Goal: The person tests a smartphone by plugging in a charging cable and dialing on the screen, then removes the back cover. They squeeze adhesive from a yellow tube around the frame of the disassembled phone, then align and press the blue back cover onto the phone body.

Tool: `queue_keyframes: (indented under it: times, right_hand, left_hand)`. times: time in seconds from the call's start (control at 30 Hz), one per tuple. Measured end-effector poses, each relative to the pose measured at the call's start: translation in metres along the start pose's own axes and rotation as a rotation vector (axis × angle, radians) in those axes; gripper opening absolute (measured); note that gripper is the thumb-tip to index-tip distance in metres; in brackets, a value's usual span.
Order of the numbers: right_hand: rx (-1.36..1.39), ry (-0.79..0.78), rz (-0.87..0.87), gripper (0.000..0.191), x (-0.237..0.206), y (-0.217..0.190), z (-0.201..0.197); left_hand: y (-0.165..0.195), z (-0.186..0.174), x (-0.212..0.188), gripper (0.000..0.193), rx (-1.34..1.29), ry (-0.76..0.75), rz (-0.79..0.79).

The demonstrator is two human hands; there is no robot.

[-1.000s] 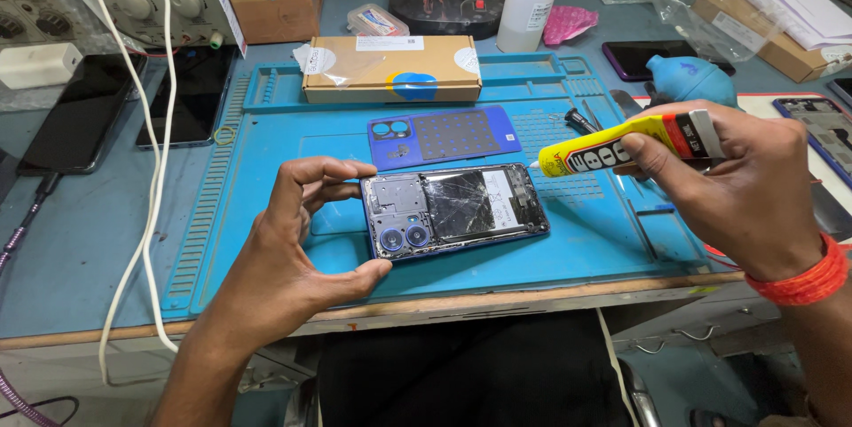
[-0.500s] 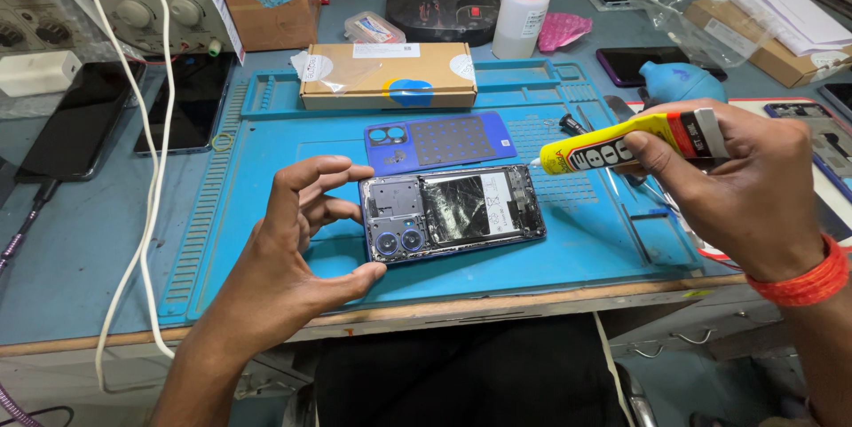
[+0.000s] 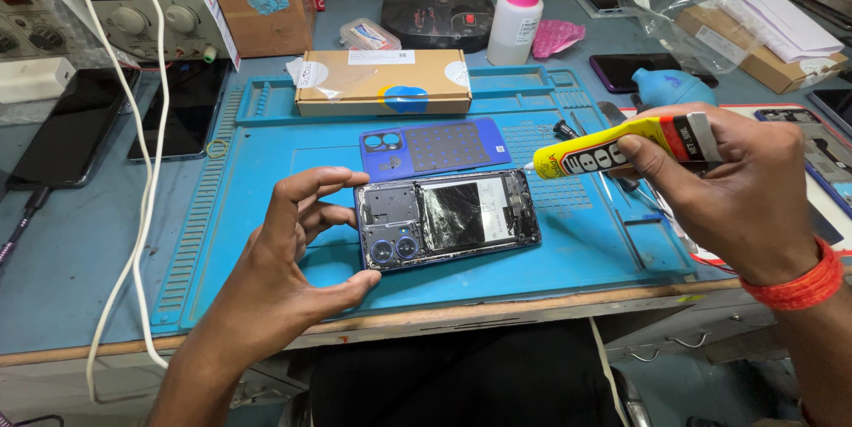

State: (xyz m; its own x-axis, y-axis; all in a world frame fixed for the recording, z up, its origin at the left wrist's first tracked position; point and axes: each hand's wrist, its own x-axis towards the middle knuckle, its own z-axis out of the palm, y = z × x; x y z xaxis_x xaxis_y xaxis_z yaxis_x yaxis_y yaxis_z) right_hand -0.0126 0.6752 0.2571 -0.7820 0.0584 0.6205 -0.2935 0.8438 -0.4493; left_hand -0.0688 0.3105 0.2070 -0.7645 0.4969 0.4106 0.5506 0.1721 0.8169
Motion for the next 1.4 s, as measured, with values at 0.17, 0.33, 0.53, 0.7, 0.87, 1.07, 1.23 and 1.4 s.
queue_keyframes:
  times: [0.17, 0.33, 0.53, 0.7, 0.87, 1.07, 1.23, 1.4]
  right_hand:
    - [0.034, -0.004, -0.028, 0.025, 0.0014, -0.0017, 0.0008]
    - [0.03, -0.006, -0.027, 0.025, 0.001, -0.0009, 0.0012]
    - [0.009, -0.012, 0.014, 0.024, -0.0005, 0.0013, -0.0011]
    - [0.027, -0.021, -0.014, 0.024, -0.0018, 0.0021, -0.0031]
    - [0.006, -0.023, -0.007, 0.025, -0.0007, 0.0017, -0.0032]
    - [0.013, -0.013, 0.009, 0.024, -0.0005, -0.0012, -0.0009]
    - [0.053, -0.017, -0.027, 0.025, 0.0009, -0.0024, 0.0]
    - [0.075, -0.019, -0.04, 0.025, 0.0014, -0.004, 0.0025]
  left_hand:
    - [0.0006, 0.0002, 0.0003, 0.088, 0.011, -0.002, -0.01]
    - [-0.0003, 0.0007, 0.0014, 0.087, 0.002, -0.011, -0.024]
    - [-0.0001, 0.0004, 0.001, 0.087, 0.004, -0.009, -0.02]
    - [0.0014, 0.0005, 0.0008, 0.085, 0.014, -0.006, -0.022]
    - [0.0022, 0.0004, 0.0008, 0.083, 0.015, -0.004, -0.024]
    - [0.0026, 0.0007, 0.0007, 0.082, 0.015, -0.006, -0.014]
    - [0.0029, 0.0007, 0.0008, 0.082, 0.029, -0.008, -0.01]
    - [0.0034, 0.0005, 0.0, 0.081, 0.008, -0.004, 0.001]
